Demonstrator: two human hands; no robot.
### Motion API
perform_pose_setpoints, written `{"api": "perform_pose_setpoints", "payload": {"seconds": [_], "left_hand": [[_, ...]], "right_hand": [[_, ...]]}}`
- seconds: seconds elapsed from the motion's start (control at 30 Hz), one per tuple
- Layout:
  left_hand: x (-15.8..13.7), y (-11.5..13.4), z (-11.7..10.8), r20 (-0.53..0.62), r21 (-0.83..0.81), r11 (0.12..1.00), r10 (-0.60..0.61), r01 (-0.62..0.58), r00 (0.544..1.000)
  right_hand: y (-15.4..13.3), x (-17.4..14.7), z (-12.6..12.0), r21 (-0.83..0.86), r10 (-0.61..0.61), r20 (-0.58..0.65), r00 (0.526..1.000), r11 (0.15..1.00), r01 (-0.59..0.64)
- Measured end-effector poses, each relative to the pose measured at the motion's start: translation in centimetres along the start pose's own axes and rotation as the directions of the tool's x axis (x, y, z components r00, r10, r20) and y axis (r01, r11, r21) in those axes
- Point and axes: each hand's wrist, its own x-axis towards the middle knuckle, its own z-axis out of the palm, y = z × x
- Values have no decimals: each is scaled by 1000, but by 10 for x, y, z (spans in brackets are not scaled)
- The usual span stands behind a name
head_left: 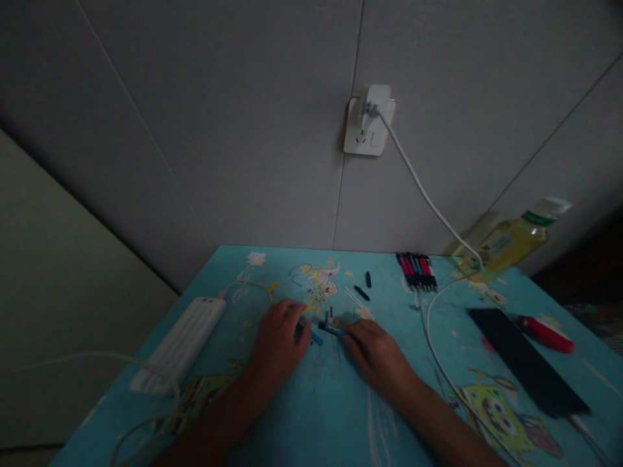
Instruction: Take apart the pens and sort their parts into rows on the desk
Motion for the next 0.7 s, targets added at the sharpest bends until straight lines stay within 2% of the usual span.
{"api": "perform_pose_setpoints", "payload": {"seconds": [0.1,0.2,0.27,0.33,0.43,0.53,0.7], "left_hand": [[-1,11,-8,22,-142,968,213,-208,977],[-4,20,-10,139,-158,939,327,-305,935],[-5,21,-8,216,-136,943,329,-305,919],[-4,19,-6,253,-123,950,309,-286,917],[-2,15,-3,236,-135,961,269,-242,934],[-2,13,-2,215,-188,965,225,-186,951],[-6,14,1,224,-232,969,140,-87,964]], "right_hand": [[-4,-2,2,20,-30,4,1000,999,30],[-8,-3,3,59,-94,13,995,994,93],[-8,-3,2,62,-132,25,991,990,130],[-4,-1,-1,25,-107,-13,994,994,108],[13,3,-6,-126,37,-146,989,990,-56],[33,6,-10,-276,160,-215,963,937,-217],[44,6,-10,-329,215,-201,956,904,-272]]}}
